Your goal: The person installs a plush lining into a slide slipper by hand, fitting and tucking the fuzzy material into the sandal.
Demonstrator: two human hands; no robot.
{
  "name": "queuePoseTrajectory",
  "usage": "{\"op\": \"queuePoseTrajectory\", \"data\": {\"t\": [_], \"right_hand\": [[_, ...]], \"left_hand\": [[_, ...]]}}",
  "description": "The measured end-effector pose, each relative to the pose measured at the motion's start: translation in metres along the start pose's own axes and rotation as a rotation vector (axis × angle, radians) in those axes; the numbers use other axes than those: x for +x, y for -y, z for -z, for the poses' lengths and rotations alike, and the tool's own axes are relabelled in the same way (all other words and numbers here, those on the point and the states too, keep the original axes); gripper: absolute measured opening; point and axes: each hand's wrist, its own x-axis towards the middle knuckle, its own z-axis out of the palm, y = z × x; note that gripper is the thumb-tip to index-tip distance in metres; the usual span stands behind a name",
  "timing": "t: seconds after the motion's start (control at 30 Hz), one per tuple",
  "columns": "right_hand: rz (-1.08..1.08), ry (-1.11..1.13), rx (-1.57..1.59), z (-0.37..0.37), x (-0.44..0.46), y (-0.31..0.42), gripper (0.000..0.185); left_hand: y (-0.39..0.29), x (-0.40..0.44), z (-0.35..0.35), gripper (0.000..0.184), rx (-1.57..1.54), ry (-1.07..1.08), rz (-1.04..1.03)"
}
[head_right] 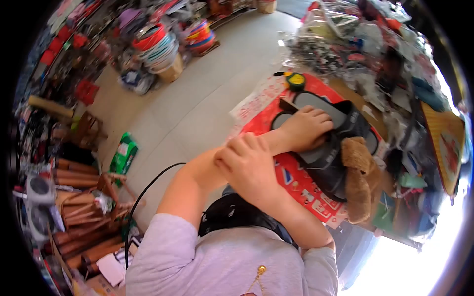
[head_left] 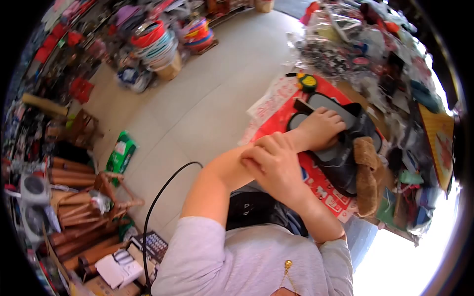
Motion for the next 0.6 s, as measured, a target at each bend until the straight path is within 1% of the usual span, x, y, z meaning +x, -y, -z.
{"op": "queuePoseTrajectory", "data": {"t": [0.03, 0.07, 0.1, 0.17, 0.2, 0.27, 0.3, 0.37, 0.4, 0.43, 0.5, 0.53, 0.57, 0.6], "right_hand": [[-0.014, -0.013, -0.045, 0.001, -0.001, -0.001, 0.012], [-0.019, 0.009, -0.026, -0.002, -0.003, -0.002, 0.012], [-0.028, 0.028, -0.011, -0.002, -0.005, -0.003, 0.013], [0.044, -0.028, -0.132, 0.001, -0.006, 0.001, 0.013], [0.084, -0.034, -0.169, 0.001, -0.009, 0.001, 0.014], [0.166, -0.056, -0.225, 0.003, -0.012, 0.002, 0.018], [0.153, -0.067, -0.251, 0.005, -0.014, 0.003, 0.018], [0.127, -0.101, -0.214, 0.008, -0.017, 0.006, 0.019], [0.078, -0.117, -0.117, 0.014, -0.019, 0.008, 0.020], [0.073, -0.127, -0.127, 0.021, -0.020, 0.008, 0.020], [-0.031, -0.239, 0.258, 0.038, -0.026, 0.006, 0.019], [-0.155, -0.177, 0.409, 0.057, -0.035, 0.004, 0.015], [-0.231, -0.199, 0.506, 0.075, -0.041, 0.004, 0.010], [-0.369, -0.218, 0.616, 0.090, -0.055, 0.001, 0.005]], "left_hand": [[-0.001, 0.000, 0.004, 0.031, -0.024, 0.083, 0.030], [-0.001, -0.001, 0.003, 0.033, -0.020, 0.072, 0.033], [-0.001, 0.000, 0.003, 0.029, -0.006, 0.050, 0.014], [-0.001, 0.001, 0.005, 0.030, 0.006, 0.054, 0.009], [-0.002, 0.001, 0.010, 0.034, -0.045, 0.132, 0.047], [-0.003, 0.002, 0.012, 0.032, -0.066, 0.107, 0.037], [-0.004, 0.003, 0.013, 0.032, -0.080, 0.107, 0.011], [-0.003, 0.003, 0.013, 0.032, -0.074, 0.108, 0.033], [-0.002, 0.002, 0.012, 0.032, -0.080, 0.111, 0.018], [-0.002, 0.002, 0.011, 0.029, -0.063, 0.095, 0.010], [-0.002, 0.003, 0.010, 0.026, -0.051, 0.082, -0.009], [-0.003, 0.003, 0.011, 0.027, -0.050, 0.085, 0.002], [-0.003, 0.004, 0.013, 0.027, -0.049, 0.090, 0.013], [-0.003, 0.004, 0.014, 0.027, -0.054, 0.098, 0.001]]}}
